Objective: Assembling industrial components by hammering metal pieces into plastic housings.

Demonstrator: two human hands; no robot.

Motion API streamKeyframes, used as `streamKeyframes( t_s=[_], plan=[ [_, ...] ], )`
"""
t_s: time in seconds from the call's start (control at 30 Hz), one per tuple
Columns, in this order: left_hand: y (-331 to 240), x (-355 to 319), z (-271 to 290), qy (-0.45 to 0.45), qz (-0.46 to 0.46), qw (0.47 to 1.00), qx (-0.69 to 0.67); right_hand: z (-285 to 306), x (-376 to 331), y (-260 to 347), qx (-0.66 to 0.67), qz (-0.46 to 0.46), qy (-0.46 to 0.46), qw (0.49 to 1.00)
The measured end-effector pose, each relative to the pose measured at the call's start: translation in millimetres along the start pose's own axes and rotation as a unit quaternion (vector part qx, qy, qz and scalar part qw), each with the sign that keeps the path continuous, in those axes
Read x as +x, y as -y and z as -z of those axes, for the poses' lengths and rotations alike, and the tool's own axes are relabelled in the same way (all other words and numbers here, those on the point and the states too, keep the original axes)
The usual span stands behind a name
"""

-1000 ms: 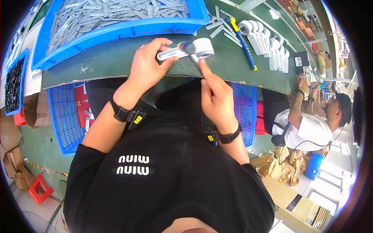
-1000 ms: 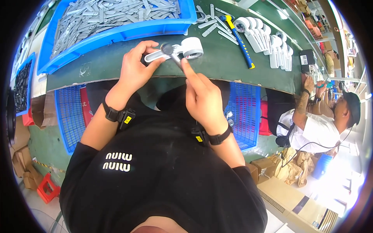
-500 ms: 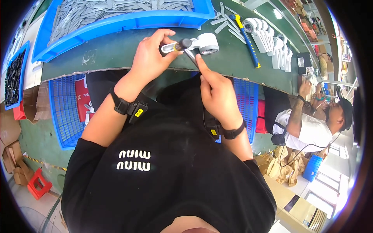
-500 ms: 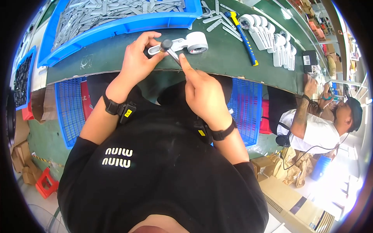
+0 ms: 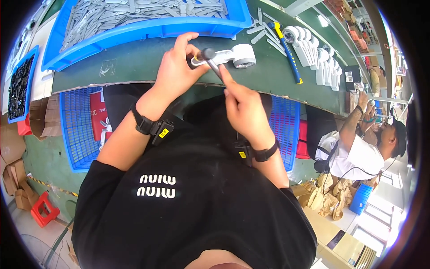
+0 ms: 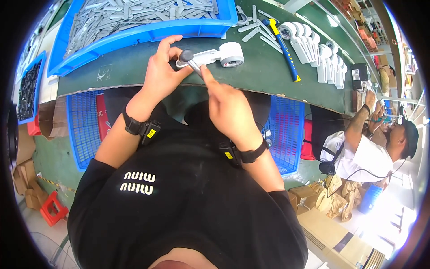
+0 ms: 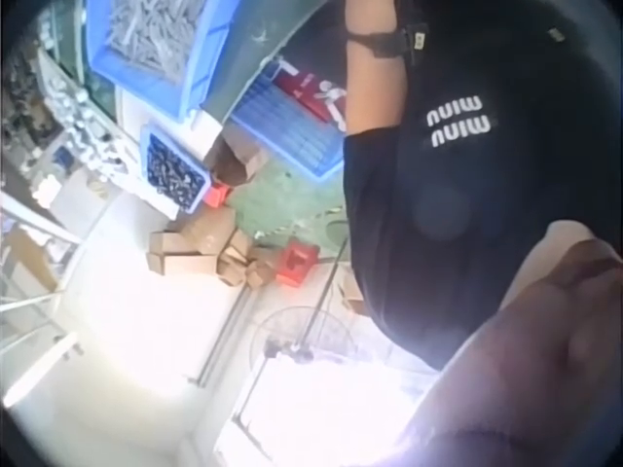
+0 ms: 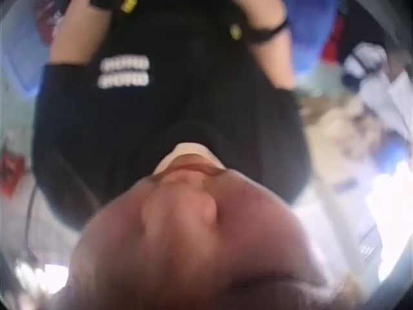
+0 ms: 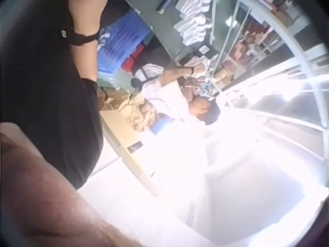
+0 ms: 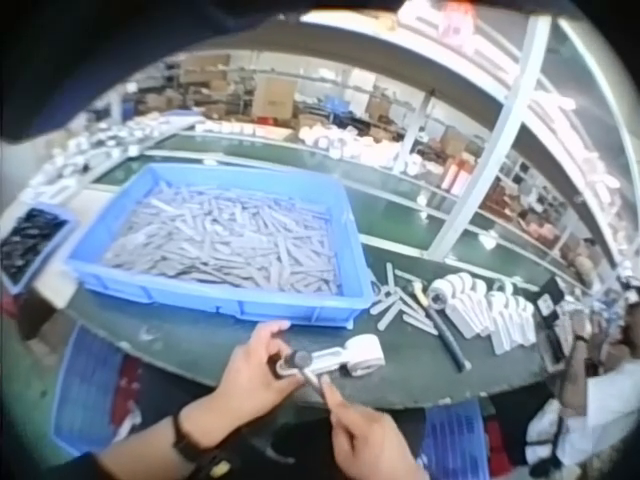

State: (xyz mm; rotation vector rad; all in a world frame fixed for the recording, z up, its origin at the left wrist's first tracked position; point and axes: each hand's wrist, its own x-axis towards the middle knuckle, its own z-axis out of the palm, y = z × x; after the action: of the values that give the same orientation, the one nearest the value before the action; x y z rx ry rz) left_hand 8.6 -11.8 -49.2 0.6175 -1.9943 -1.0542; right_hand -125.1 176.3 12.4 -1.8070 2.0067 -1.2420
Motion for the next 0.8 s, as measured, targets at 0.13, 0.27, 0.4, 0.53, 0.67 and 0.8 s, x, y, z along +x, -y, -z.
streamKeyframes(
  t_s=[0.13,0.27,0.4,0.53,0.67,0.8],
  plan=[
    [3,2,-3,-0.003,-0.019,1.0,-0.01,5,2,-4,-0.011,0.007,-0.04,0.999],
    [2,-1,-1,-0.002,-0.013,1.0,-0.001,29,7,3,-0.08,-0.063,0.001,0.995],
    [3,-1,-4,0.003,-0.025,0.999,0.024,17,2,6,-0.064,-0.036,-0.078,0.994],
    [1,1,-5,-0.003,-0.015,1.0,0.016,22,4,-2,-0.117,-0.068,0.059,0.989],
    [4,0,-6,0.007,-0.022,1.0,0.014,5,-9,8,-0.018,0.005,-0.134,0.991],
    [-1,0,-3,0.01,0.007,0.999,0.03,8,-1,-4,-0.066,-0.094,0.061,0.992]
  ],
)
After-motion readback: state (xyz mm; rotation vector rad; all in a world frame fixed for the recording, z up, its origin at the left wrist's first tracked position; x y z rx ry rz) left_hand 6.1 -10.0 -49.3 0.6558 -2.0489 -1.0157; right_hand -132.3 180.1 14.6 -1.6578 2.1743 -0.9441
